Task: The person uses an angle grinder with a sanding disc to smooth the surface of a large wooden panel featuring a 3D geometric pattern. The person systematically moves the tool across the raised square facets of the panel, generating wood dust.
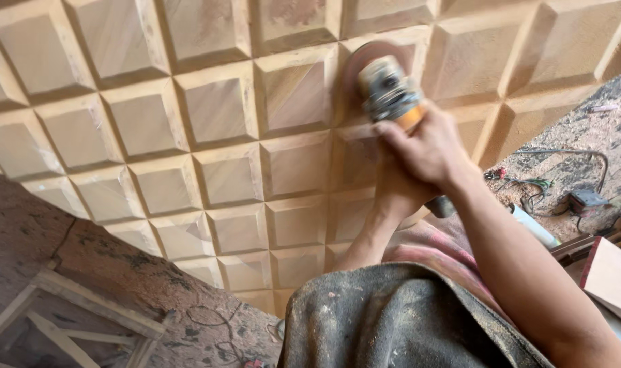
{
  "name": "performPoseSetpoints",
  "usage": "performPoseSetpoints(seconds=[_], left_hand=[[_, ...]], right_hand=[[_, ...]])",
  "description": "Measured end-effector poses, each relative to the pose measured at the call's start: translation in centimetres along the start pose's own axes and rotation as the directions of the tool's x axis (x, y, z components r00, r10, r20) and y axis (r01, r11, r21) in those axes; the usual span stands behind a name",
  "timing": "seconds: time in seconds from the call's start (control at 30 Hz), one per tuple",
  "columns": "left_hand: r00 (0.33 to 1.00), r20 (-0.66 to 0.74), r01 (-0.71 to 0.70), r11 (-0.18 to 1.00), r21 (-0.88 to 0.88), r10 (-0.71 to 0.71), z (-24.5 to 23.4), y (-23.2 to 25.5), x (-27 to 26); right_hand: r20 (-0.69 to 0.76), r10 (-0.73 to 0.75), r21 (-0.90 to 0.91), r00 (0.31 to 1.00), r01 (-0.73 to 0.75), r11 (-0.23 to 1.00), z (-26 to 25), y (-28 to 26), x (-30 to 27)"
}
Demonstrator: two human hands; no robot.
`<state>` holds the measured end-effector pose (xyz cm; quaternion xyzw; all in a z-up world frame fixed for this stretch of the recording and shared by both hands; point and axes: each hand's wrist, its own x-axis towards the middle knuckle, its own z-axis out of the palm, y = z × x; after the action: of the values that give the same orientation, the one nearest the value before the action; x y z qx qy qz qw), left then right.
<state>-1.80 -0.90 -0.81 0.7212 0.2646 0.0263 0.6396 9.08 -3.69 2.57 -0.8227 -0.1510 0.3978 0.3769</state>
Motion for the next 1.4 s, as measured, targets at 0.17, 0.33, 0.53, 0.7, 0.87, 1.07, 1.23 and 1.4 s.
performPoseSetpoints(seconds=[0.17, 0.33, 0.53, 0.7, 0.87, 1.07, 1.23, 1.4], left_hand=[[0.999, -0.017, 0.027, 0.985, -0.171, -0.03, 1.0, 1.3, 0.0], [0.983, 0.134, 0.142, 0.984, -0.11, -0.127, 4.0, 1.5, 2.6], [0.991, 0.002, 0.132, 0.986, -0.106, -0.132, 5.9, 1.1, -2.3], [0.988, -0.008, 0.149, 0.981, -0.126, -0.151, 7.6, 1.6, -1.3], [0.949, 0.082, 0.306, 0.952, -0.009, -0.304, 8.4, 1.5, 2.1], [0.969, -0.125, 0.189, 0.963, -0.192, -0.215, 8.7, 2.1, -1.9], [0.962, -0.02, 0.258, 0.935, -0.243, -0.271, 10.1, 1.4, -0.8], [0.948, 0.094, 0.308, 0.951, -0.035, -0.304, 10.4, 1.1, 1.5]], right_hand=[[0.065, 0.11, -0.106, 0.992, -0.103, 0.989, -1.3, 0.0, 0.1], [-0.058, 0.266, -0.036, 0.962, -0.268, 0.963, -4.8, 1.0, 0.2], [0.101, 0.066, -0.127, 0.993, -0.053, 0.991, -3.9, 2.8, -2.0], [0.154, 0.136, -0.215, 0.979, -0.101, 0.971, -6.0, 3.3, -1.8], [0.079, 0.159, -0.192, 0.984, -0.142, 0.971, -7.6, 3.3, 0.1], [0.216, 0.084, -0.222, 0.973, -0.036, 0.975, -6.0, 2.4, -1.2], [0.25, 0.106, -0.304, 0.963, -0.026, 0.952, -6.9, 3.0, -0.8], [0.135, 0.155, -0.254, 0.979, -0.117, 0.96, -8.2, 3.1, 0.4]])
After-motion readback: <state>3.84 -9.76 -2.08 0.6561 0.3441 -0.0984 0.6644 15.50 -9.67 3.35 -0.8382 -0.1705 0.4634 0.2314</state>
